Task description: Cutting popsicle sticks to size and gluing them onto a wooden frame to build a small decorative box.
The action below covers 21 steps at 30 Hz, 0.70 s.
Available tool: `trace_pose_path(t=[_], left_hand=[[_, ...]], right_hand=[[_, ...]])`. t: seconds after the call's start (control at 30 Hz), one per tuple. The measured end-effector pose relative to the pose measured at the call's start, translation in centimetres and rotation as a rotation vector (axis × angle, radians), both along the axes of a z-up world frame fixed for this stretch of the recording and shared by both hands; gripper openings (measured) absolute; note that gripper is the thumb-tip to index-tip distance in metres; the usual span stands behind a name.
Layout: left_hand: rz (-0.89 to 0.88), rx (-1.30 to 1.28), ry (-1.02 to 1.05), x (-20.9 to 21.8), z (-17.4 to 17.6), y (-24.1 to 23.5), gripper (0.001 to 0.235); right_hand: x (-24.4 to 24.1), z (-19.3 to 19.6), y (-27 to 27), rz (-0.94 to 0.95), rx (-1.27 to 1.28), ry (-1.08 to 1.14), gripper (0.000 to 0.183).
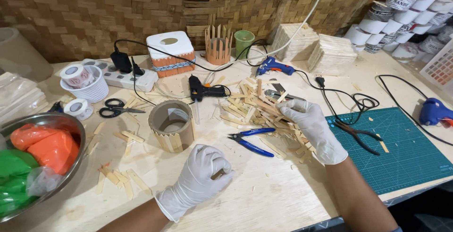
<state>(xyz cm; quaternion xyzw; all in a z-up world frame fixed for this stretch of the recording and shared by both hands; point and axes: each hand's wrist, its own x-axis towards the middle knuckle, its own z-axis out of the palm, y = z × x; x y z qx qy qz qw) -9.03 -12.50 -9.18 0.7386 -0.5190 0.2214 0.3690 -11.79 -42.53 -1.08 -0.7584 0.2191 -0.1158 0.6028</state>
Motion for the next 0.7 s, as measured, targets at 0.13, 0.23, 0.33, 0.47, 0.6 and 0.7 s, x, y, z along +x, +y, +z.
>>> trace_pose_path(t=[0.13,0.23,0.33,0.47,0.6,0.7], left_hand=[[-0.001,-0.002,0.005,0.0,-0.2,0.0,0.02],[0.001,-0.001,0.01,-0.1,-0.1,0.0,0.018],[0.009,0.01,-0.004,0.0,-0.1,0.0,0.019],[0.007,0.01,-0.02,0.1,-0.2,0.0,0.021],[0.005,0.008,-0.014,-0.1,-0.2,0.0,0.022],[0.008,0.018,-0.008,0.0,0.0,0.0,0.018]], right_hand=[[0.6,-1.3,-0.9,-0.021,0.029,-0.041,0.006],[0.3,0.0,0.2,-0.094,-0.06,0.042,0.011],[0.4,0.1,0.2,-0.139,-0.276,0.166,0.026],[1.7,-4.2,-4.1,-0.091,-0.718,0.003,0.027],[0.6,-1.6,-2.3,-0.065,-0.681,0.172,0.022],[1.1,-3.3,-3.2,0.172,-0.778,0.153,0.014]])
